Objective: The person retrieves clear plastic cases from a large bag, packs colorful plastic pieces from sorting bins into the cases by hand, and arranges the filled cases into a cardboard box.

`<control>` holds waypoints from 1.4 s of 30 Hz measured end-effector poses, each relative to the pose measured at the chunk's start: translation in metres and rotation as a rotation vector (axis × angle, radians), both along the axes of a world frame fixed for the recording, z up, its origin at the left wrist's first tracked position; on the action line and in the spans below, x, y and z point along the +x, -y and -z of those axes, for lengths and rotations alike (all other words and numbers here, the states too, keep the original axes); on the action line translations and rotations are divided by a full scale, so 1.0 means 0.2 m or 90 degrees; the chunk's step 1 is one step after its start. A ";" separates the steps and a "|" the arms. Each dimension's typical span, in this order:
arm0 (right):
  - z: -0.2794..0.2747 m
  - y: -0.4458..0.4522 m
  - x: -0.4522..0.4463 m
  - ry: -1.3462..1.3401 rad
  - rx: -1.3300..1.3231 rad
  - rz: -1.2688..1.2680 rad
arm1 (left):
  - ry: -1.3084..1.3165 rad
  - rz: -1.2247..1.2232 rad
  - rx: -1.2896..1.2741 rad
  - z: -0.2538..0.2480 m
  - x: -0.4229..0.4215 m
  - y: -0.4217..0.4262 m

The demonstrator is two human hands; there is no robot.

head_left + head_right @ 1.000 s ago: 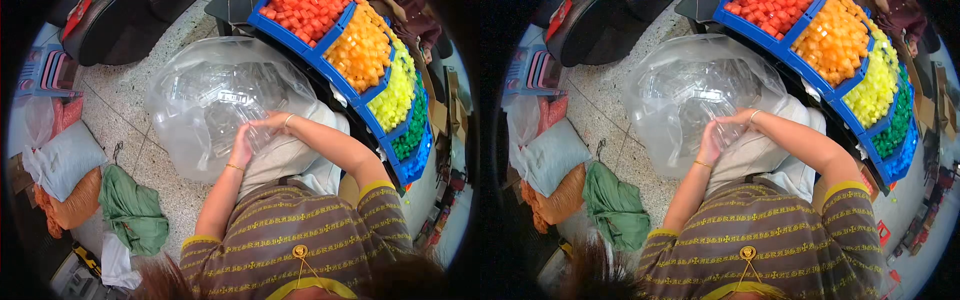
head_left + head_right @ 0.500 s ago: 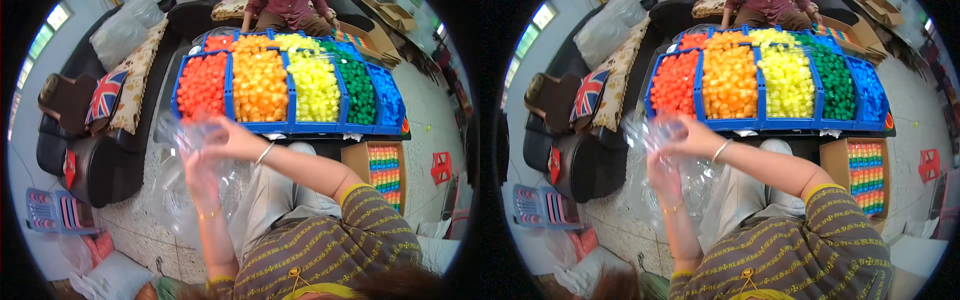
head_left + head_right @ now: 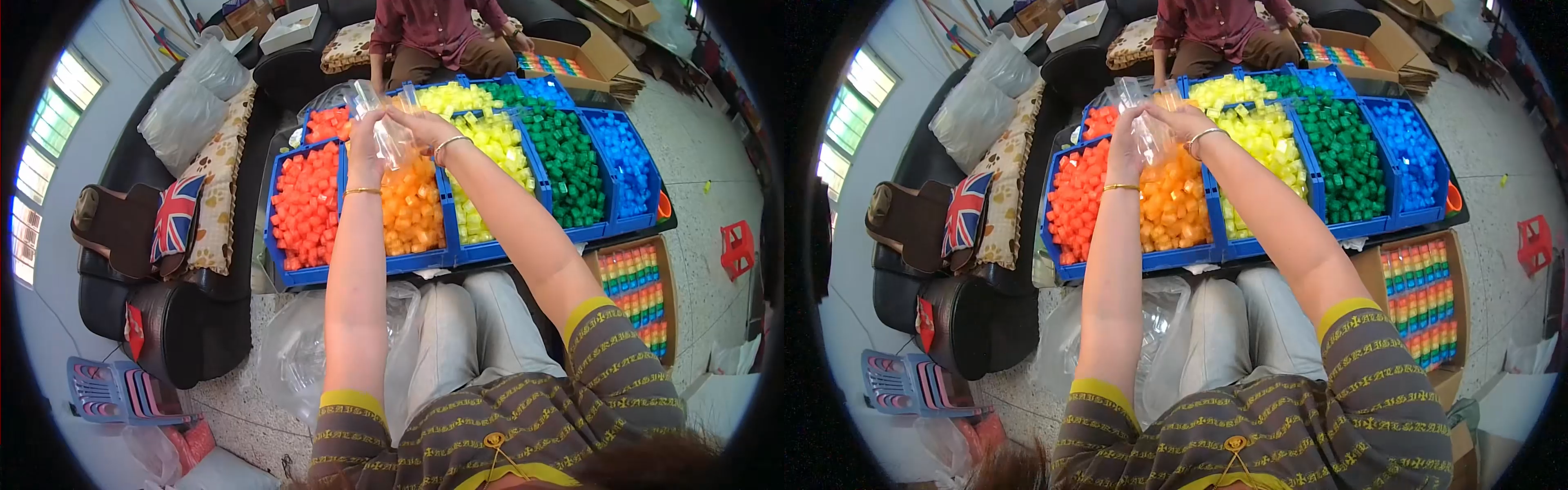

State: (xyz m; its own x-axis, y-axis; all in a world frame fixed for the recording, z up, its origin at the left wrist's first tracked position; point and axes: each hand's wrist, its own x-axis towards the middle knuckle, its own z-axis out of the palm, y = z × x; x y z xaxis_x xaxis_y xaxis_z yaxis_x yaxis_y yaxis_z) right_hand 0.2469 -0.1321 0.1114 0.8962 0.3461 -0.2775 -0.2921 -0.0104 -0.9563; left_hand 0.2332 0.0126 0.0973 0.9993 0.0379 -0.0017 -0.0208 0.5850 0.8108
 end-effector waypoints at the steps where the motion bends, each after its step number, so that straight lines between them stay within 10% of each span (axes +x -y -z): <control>1: -0.01 0.02 -0.02 -0.003 0.017 0.018 | 0.026 -0.015 -0.008 0.03 0.02 0.02; 10: 0.22 0.14 0.11 0.168 -0.300 0.297 | 0.106 -0.156 0.303 0.16 0.14 0.20; 12: 0.17 0.20 0.06 0.245 -0.392 0.312 | 0.068 -0.340 0.687 0.29 0.25 0.18; 15: 0.17 0.25 0.03 0.279 -0.438 0.300 | -0.102 -0.301 0.841 0.10 0.09 0.24; 22: 0.24 0.31 -0.08 0.409 -0.627 0.343 | -0.074 -0.340 0.898 0.05 -0.01 0.19; 28: 0.20 0.41 -0.33 0.866 -0.420 0.419 | 0.197 -0.402 0.779 0.12 -0.40 0.04; 34: 0.30 0.33 -1.06 0.689 -0.218 0.106 | 0.153 -0.434 0.552 0.36 -1.07 -0.09; 42: 1.36 0.26 -1.37 0.187 -0.691 -0.361 | -0.126 -0.434 0.604 0.94 -1.58 -0.40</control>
State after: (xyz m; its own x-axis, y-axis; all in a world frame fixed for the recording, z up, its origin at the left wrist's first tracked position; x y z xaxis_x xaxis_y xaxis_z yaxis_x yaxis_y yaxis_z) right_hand -0.0261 -0.1835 -0.1606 0.7725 0.4207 -0.4757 0.2325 -0.8844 -0.4046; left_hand -0.0838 0.0933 -0.0900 0.7581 0.6317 0.1617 0.0788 -0.3349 0.9389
